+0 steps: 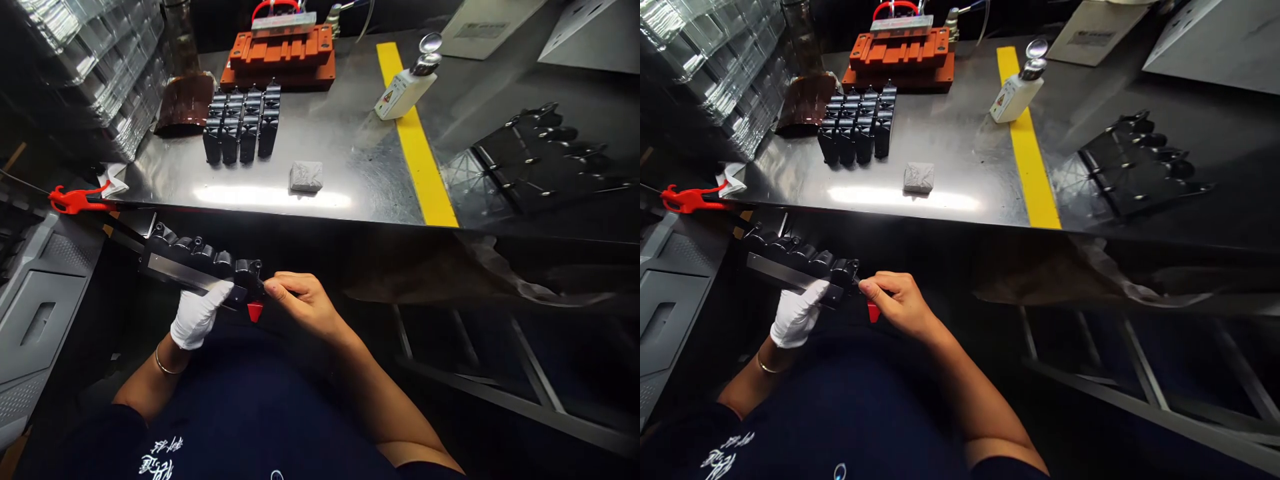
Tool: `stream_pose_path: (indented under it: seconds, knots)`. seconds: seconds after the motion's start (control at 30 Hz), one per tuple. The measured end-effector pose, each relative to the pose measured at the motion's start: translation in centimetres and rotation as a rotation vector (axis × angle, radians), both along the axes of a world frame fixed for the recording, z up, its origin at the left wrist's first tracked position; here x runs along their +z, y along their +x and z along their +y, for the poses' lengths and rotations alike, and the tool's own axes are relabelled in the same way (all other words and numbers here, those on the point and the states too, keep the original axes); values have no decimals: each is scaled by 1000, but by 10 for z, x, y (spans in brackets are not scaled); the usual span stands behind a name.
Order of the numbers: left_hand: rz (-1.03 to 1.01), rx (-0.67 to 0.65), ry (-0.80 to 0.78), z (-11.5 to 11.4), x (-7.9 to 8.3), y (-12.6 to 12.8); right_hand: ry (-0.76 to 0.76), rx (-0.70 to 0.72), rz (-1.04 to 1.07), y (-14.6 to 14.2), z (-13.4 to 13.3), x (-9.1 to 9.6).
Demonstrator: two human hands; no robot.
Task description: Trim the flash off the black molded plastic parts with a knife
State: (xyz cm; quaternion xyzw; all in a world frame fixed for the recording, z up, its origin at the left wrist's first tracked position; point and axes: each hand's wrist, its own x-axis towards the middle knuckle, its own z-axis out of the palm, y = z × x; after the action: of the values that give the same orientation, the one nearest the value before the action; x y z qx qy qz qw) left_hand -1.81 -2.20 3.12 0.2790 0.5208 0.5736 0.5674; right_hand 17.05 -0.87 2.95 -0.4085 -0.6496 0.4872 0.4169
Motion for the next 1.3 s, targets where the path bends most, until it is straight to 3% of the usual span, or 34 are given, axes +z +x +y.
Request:
stream_pose_path:
  seconds: [0.23, 0.37, 0.47, 0.53, 0.63, 0.73, 0.8, 0.87, 1.07, 1.3]
  knots:
    - [41, -40, 19, -2, -8, -5, -73, -28, 20, 2, 5, -3]
    - [26, -64, -9, -3, -5, -2, 3, -81, -30, -1, 5, -9]
    - [-74, -63, -11, -2, 0, 3, 189, -240, -123, -6, 4, -17]
    - [-158, -66, -42, -2, 4, 6, 308, -426, -186, -9, 4, -22]
    - [-210, -58, -109, -1, 8, 7, 336, -647, -205, -8, 5, -25]
    - [-203, -31, -145, 0, 8, 6, 291, -518, -180, -4, 4, -20]
    - [-183, -10, -168, 1, 8, 6, 327, -362, -175, -3, 1, -14]
    - [-139, 0, -174, 0, 8, 7, 405, -295, -203, -5, -1, -9]
    - [-50, 26, -89, -1, 3, 10, 575, -392, -334, -15, -4, -9]
    - [-62, 27, -109, -2, 0, 10, 596, -406, -375, -15, -4, -12]
